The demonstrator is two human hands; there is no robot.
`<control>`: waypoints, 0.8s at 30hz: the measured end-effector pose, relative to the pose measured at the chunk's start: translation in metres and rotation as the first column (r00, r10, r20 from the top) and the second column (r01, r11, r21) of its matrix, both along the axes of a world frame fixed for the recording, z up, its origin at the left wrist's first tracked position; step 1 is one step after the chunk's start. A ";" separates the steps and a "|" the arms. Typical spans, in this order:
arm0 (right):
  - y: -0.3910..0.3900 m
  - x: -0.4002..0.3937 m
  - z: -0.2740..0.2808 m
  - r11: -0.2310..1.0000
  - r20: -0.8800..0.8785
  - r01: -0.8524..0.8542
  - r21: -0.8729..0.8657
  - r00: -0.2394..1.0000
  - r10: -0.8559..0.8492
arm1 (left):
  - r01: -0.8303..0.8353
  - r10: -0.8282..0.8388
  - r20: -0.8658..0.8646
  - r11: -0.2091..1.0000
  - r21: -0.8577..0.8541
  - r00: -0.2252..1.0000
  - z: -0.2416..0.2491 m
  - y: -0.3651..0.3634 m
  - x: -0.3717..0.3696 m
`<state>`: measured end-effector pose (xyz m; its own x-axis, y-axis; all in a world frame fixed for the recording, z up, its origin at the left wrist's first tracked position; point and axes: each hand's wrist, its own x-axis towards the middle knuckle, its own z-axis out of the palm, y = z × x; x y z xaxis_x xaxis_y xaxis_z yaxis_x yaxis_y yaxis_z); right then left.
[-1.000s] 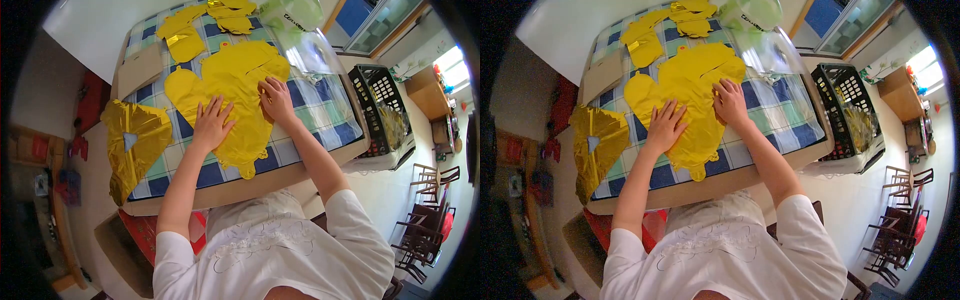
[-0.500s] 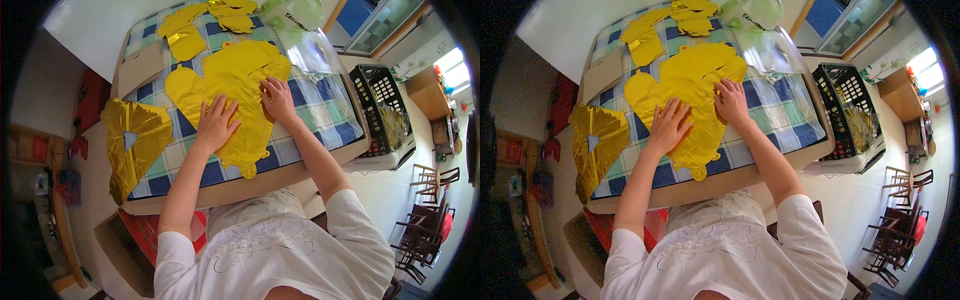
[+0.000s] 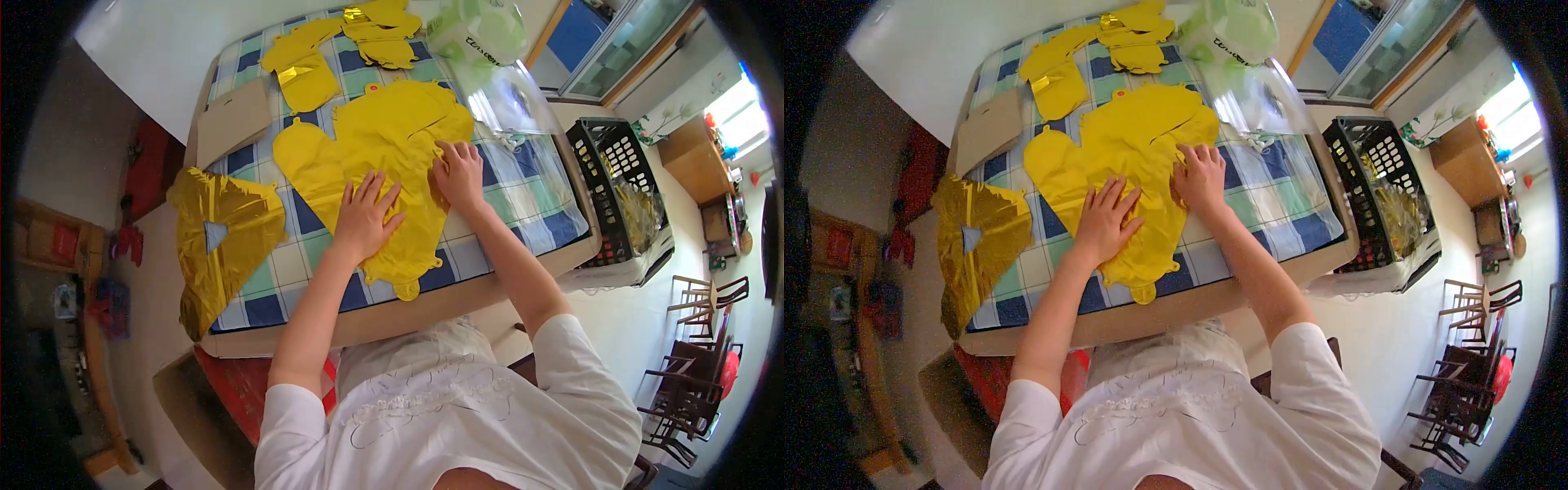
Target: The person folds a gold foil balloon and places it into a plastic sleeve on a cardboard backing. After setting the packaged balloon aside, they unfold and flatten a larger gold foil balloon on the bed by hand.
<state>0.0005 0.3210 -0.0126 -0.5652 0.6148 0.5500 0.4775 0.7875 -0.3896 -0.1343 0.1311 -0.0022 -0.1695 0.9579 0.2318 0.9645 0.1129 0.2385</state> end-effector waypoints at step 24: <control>-0.039 0.014 0.003 0.940 0.229 -0.336 -0.063 0.912 0.342 | -0.014 0.013 0.029 0.999 0.038 1.000 -0.004 -0.001 0.000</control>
<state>0.0147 0.2823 -0.0097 -0.8521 0.3737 0.3664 0.2624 0.9108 -0.3189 -0.1341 0.1299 -0.0061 -0.1894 0.9459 0.2635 0.9558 0.1161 0.2702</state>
